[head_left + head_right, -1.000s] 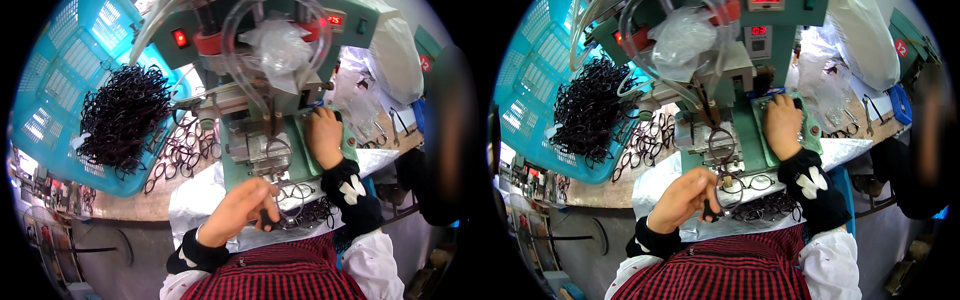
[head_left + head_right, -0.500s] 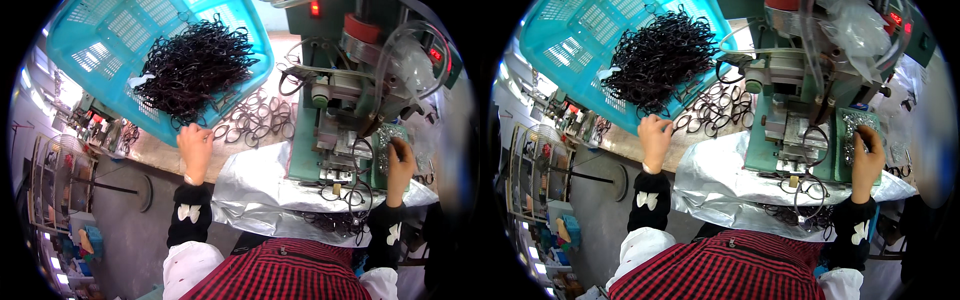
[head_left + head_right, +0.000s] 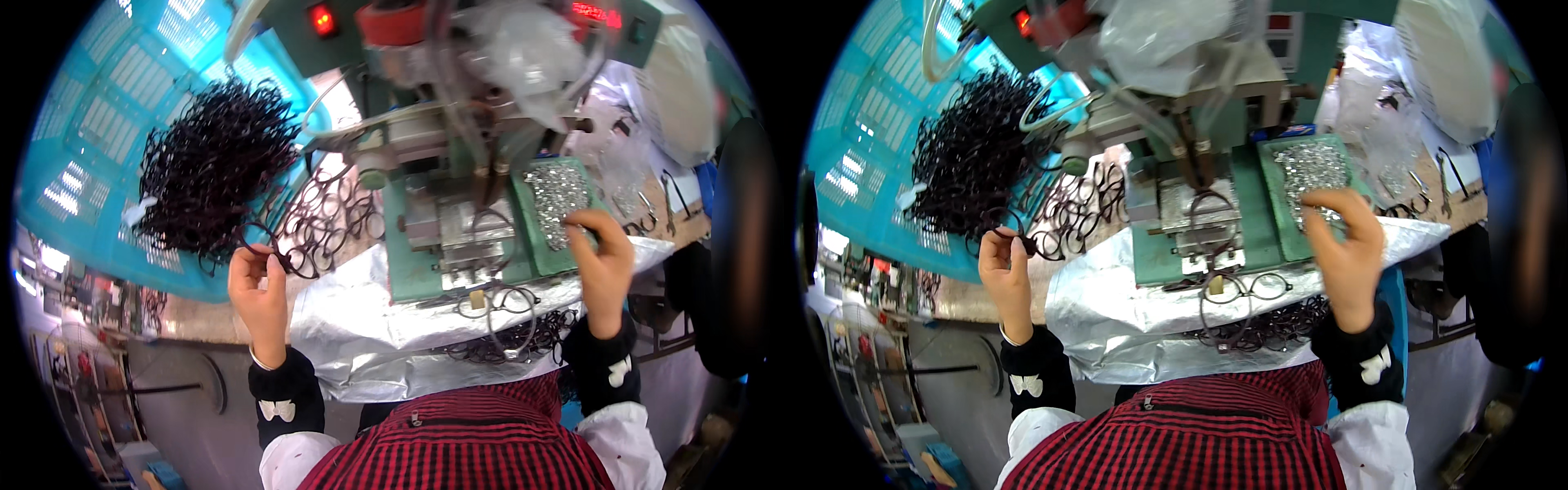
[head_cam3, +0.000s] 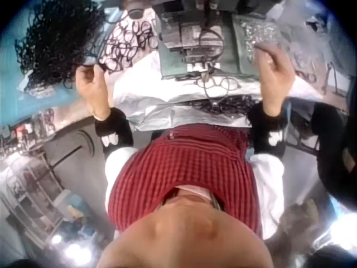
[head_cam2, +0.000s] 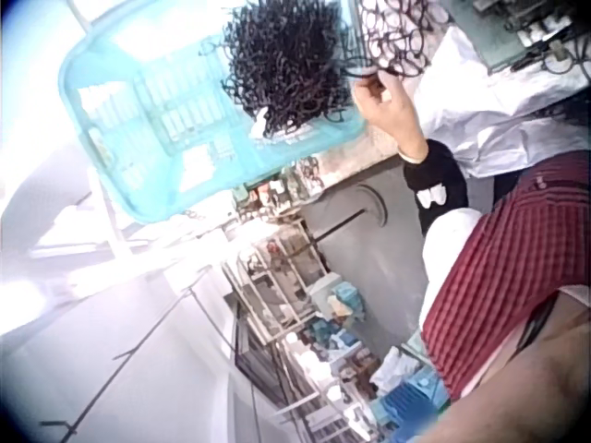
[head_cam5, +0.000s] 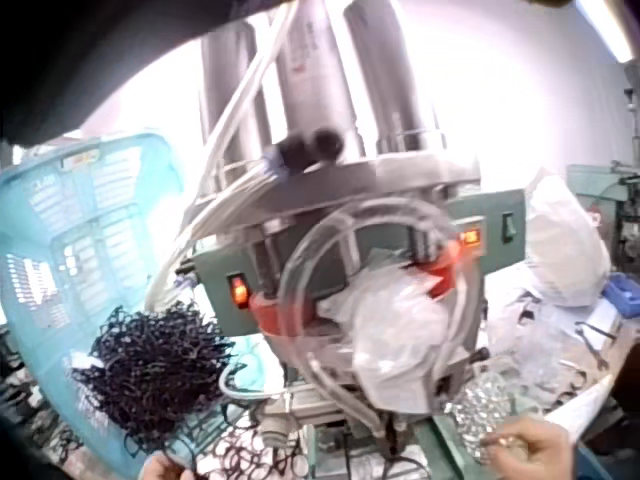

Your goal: The person assembles eyeglasses by inserting small metal components into the frame using a press machine. They repeatedly pick up frames, place them in the machine, add components, and operate the press to secure the parts.

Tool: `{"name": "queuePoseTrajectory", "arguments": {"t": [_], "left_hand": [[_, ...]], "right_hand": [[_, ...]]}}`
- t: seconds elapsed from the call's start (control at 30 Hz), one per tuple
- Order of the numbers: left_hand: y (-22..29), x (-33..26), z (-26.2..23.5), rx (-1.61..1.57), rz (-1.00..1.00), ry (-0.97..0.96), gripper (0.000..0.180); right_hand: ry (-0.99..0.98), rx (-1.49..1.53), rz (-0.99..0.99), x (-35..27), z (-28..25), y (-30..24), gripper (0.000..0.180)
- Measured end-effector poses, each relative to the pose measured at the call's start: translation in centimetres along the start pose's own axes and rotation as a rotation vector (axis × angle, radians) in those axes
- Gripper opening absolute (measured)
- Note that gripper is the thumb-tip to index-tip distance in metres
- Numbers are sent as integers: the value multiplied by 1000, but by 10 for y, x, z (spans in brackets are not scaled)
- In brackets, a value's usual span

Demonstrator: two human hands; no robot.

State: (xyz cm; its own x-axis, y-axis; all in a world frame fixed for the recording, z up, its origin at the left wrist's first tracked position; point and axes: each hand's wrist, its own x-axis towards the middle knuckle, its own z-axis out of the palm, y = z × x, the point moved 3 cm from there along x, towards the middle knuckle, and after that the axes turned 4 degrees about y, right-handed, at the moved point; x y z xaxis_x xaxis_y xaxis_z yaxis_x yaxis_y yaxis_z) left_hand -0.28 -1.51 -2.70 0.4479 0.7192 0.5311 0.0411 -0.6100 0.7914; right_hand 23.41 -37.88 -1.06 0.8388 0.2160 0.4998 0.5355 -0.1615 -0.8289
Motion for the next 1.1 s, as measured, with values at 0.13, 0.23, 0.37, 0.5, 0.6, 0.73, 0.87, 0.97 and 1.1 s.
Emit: {"name": "queuePoseTrajectory", "arguments": {"t": [0.13, 0.23, 0.37, 0.5, 0.6, 0.73, 0.87, 0.97, 1.1], "left_hand": [[5, -3, 45, -278, -29, -164, 13], [2, -31, 58, -387, -194, -152, 5], [-6, -31, 69, -390, -222, -116, 5], [55, -16, 66, -487, -27, 17, 12], [106, -15, 66, -570, 373, 85, 18], [146, -29, 75, -317, 830, -137, 12], [159, -45, 110, -110, 1176, -397, 14], [158, -44, 131, -73, 1229, -455, 16], [155, -42, 134, -91, 1224, -415, 15]], "right_hand": [[-62, 279, -3, 32, 64, -23, 21], [-29, 386, 75, 19, 81, -24, 31], [-6, 498, 156, 16, 83, -24, 38], [-19, 538, 228, 13, 82, -27, 40], [-55, 746, 360, 15, 86, -39, 42], [-32, 728, 328, 8, 87, -51, 42], [-192, 401, 96, 17, 63, -47, 33], [-64, -370, -208, 28, 33, 21, 21], [29, -683, -252, 14, 8, 80, 16]]}}
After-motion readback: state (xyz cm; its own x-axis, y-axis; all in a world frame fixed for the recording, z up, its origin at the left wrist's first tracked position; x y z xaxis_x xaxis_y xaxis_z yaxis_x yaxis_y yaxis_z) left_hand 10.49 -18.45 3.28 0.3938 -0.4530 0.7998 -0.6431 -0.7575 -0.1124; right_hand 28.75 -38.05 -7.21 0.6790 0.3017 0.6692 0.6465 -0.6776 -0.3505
